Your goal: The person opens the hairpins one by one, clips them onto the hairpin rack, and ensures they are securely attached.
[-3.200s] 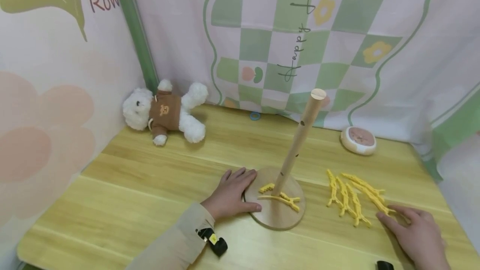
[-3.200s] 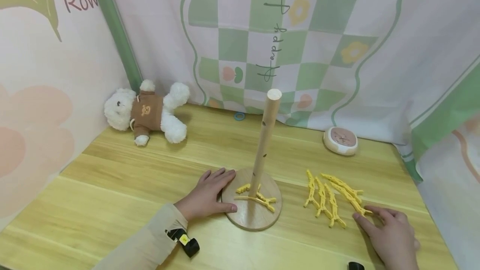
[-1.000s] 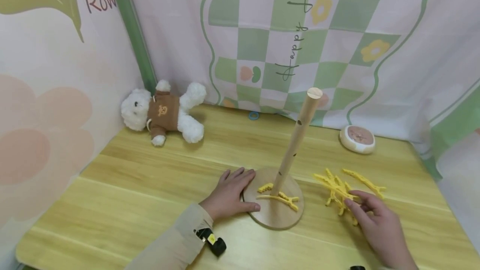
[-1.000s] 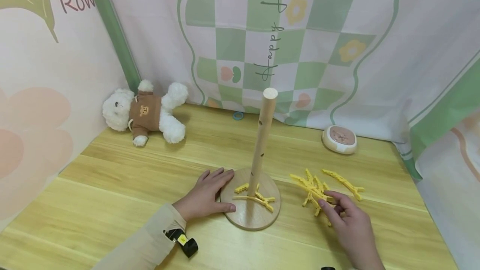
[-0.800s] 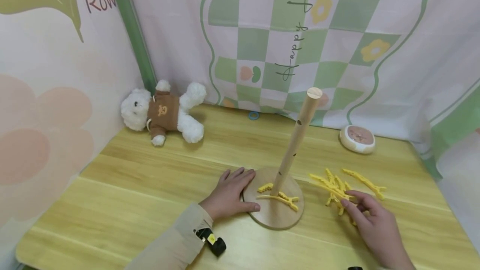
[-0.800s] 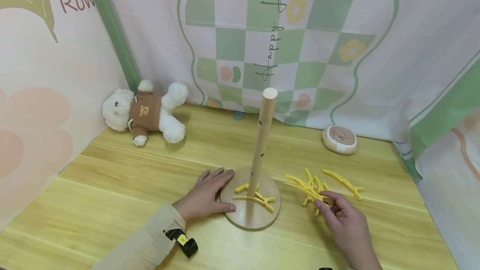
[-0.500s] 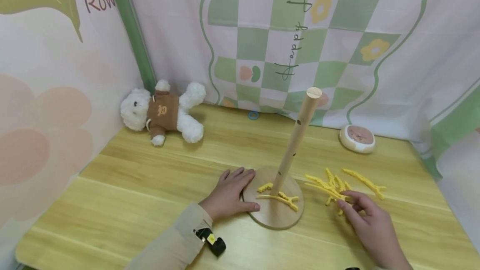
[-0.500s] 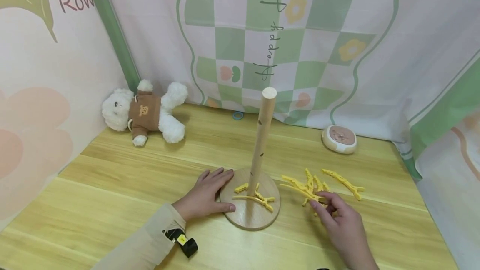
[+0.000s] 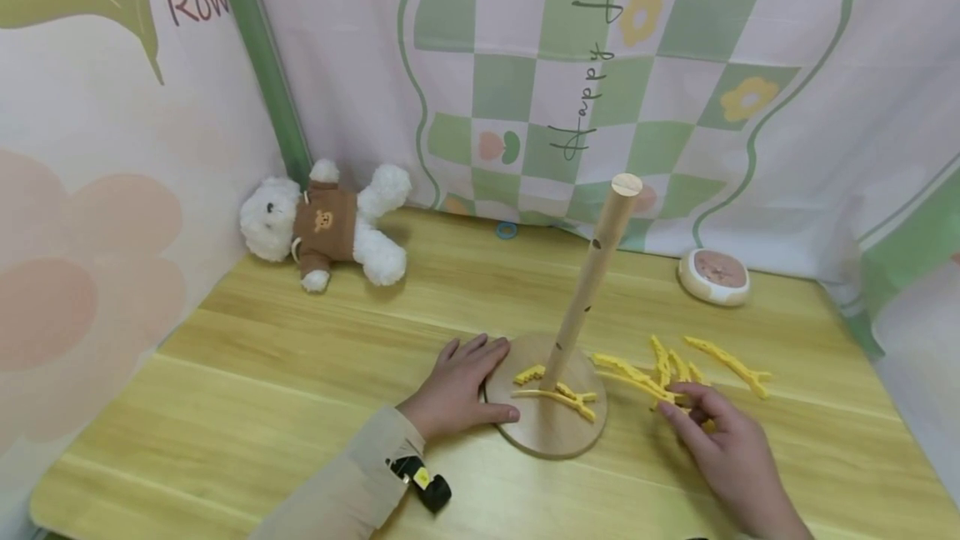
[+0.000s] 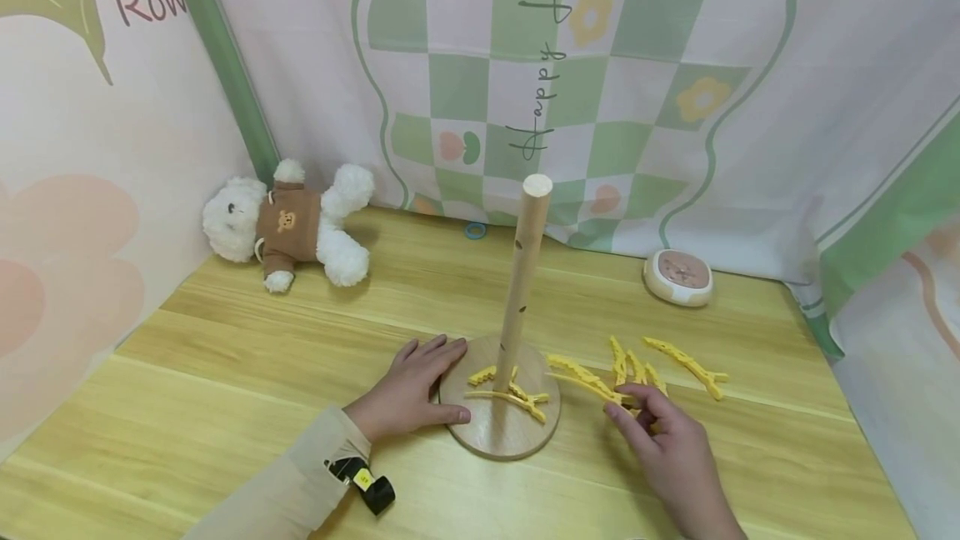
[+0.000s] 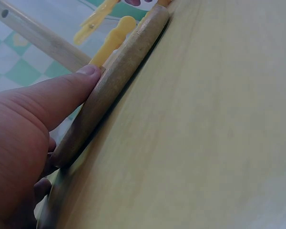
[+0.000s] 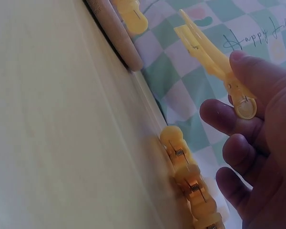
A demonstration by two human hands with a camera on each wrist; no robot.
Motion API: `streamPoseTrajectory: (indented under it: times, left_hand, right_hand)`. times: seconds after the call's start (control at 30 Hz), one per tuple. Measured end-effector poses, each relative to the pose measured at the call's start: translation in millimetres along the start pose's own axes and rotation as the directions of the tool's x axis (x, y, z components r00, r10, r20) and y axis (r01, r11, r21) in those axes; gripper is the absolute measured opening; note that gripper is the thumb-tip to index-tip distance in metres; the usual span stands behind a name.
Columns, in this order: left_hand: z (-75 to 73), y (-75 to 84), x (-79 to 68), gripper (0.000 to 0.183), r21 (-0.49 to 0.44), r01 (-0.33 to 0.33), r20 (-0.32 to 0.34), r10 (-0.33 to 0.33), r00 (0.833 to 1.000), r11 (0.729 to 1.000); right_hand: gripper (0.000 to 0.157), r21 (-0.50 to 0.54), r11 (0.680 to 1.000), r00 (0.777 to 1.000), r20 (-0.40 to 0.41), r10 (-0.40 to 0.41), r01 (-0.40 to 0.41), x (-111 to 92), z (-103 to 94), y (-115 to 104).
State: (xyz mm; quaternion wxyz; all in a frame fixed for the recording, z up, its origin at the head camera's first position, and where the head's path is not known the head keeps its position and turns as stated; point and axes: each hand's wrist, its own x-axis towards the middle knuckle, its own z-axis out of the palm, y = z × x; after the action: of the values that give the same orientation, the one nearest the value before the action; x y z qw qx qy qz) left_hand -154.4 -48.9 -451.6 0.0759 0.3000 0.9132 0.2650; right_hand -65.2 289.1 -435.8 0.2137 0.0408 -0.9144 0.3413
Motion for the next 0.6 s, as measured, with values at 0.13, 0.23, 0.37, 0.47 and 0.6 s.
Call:
streamPoseTrajectory:
  times: [0.13,0.23,0.37,0.47,0.6]
  left_hand:
    - [0.8,-1.4,0.0,0.097,0.005,0.003,0.001,-0.003,1.0,1.0]
    - [1.5,-2.1,0.2,0.097,0.001,0.002,-0.001,-0.002,1.0,1.0]
    - [2.4,-2.8,0.9,0.097,0.004,0.002,0.0,-0.002,1.0,1.0]
    - [2.9,-3.3,1.1,0.097,0.011,0.0,-0.003,0.0,1.0,1.0]
    - [3.9,-3.6,1.6,0.097,0.017,-0.001,-0.006,0.001,1.0,1.0]
  right_hand:
    - [0.021,0.016,1.0,1.0,0.006,-0.005,0.005,0,1.7,-3]
    - [0.022,0.024,1.0,1.0,0.004,-0.012,0.011,0,3.0,-5]
    - [0.025,0.052,0.998,1.0,0.006,-0.025,0.024,0,5.8,-7]
    - [0.027,0.071,0.997,0.999,0.009,-0.033,0.032,-1,8.5,-9]
    - [0.027,0.071,0.997,0.999,0.013,-0.034,0.033,-1,11.1,-12]
